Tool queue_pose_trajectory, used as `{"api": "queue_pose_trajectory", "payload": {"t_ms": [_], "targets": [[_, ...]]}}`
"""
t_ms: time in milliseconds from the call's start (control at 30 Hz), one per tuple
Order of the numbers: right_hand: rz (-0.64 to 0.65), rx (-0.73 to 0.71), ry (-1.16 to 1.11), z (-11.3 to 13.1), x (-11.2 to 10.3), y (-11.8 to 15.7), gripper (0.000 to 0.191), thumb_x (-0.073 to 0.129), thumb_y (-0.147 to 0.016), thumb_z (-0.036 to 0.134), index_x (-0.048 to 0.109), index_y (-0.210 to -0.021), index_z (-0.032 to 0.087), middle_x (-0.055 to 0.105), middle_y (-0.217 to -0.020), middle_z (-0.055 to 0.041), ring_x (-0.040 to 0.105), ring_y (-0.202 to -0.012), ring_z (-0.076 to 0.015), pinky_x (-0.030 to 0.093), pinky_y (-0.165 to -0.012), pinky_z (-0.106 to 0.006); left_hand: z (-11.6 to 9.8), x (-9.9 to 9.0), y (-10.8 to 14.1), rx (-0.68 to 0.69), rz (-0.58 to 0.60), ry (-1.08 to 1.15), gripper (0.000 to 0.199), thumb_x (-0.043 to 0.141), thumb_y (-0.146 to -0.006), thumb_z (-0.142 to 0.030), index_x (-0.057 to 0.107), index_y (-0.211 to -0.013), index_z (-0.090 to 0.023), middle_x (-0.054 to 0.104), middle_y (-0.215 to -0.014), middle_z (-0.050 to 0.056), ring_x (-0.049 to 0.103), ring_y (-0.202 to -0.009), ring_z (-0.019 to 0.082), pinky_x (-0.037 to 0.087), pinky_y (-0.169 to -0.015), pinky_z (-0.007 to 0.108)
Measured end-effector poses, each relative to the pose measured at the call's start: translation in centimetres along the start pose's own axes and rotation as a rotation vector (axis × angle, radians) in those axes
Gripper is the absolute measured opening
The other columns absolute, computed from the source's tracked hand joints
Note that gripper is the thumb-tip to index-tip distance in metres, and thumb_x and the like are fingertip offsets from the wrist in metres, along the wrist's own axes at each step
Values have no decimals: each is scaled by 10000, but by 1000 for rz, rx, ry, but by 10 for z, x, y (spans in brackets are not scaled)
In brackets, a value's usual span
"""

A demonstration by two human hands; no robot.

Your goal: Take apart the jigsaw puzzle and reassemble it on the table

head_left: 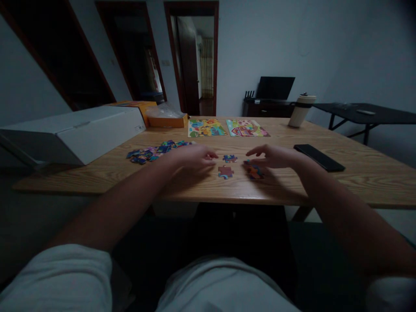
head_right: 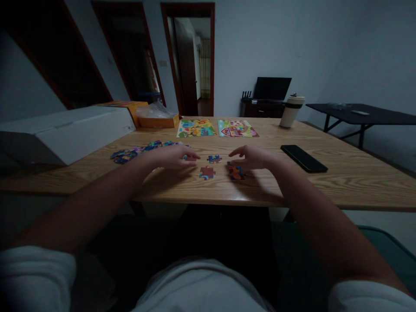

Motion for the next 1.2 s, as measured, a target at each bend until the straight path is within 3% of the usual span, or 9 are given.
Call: {"api": "queue_pose_trajectory", "payload": {"t_ms": [67,167,300,433,567,733,967,1200], "targets": [[-11,-13,45,-1,12,6,530,524,-930,569,651,-1347,267,670,-1330,-92,638,-1177,-300,505,-1007,-426,-20,3,-9,66,80,73,426,514,-927,-508,739,-1157,-230,756,-1008,55,648,-787,179,426,-682,264],[-37,-79,87,-2,29,10,551,447,-963,558,605,-1406,270,559,-1474,-72,475,-1380,-308,372,-1150,-452,-36,6,-21,142,46,120,386,552,-922,-489,747,-1124,-225,747,-920,38,609,-713,150,377,-629,250],[-40,-74,62,-8,40,8,583,428,-966,565,564,-1448,267,481,-1542,-70,340,-1468,-313,267,-1205,-484,-30,15,-28,132,-45,151,432,580,-912,-523,711,-1210,-239,733,-903,28,606,-738,150,373,-660,245],[16,-1,29,-14,41,5,617,413,-973,556,518,-1489,235,429,-1575,-93,308,-1483,-310,253,-1209,-459,-15,27,-26,84,17,174,586,625,-832,-654,697,-1243,-243,731,-968,43,617,-803,179,383,-686,258],[39,103,70,-17,37,5,601,454,-951,578,549,-1465,281,409,-1584,-97,245,-1497,-378,222,-1201,-538,-8,29,-27,25,47,192,701,702,-736,-695,674,-1288,-263,722,-1070,51,616,-871,202,390,-722,274],[15,121,72,-15,32,5,532,463,-949,542,606,-1401,300,495,-1512,-99,360,-1427,-401,256,-1172,-576,-7,30,-29,-9,45,187,688,710,-717,-713,698,-1250,-278,714,-990,38,611,-839,204,376,-688,278],[-4,96,27,-20,33,6,518,467,-941,473,602,-1381,236,523,-1485,-103,374,-1429,-339,293,-1178,-484,-4,31,-30,-18,12,177,658,682,-737,-727,719,-1210,-271,725,-1004,46,613,-821,201,362,-660,276],[-61,117,25,-35,31,1,467,401,-964,331,623,-1344,174,575,-1429,-150,506,-1342,-306,357,-1146,-441,-10,30,-27,17,32,208,631,682,-769,-683,707,-1242,-267,730,-977,43,609,-796,187,370,-666,270]]}}
Point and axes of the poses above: each hand's wrist, its own y-axis away from the middle knuckle, its own x-axis out of the palm, z = x × y, the point moved 7 cm from there along -y, towards the middle knuckle
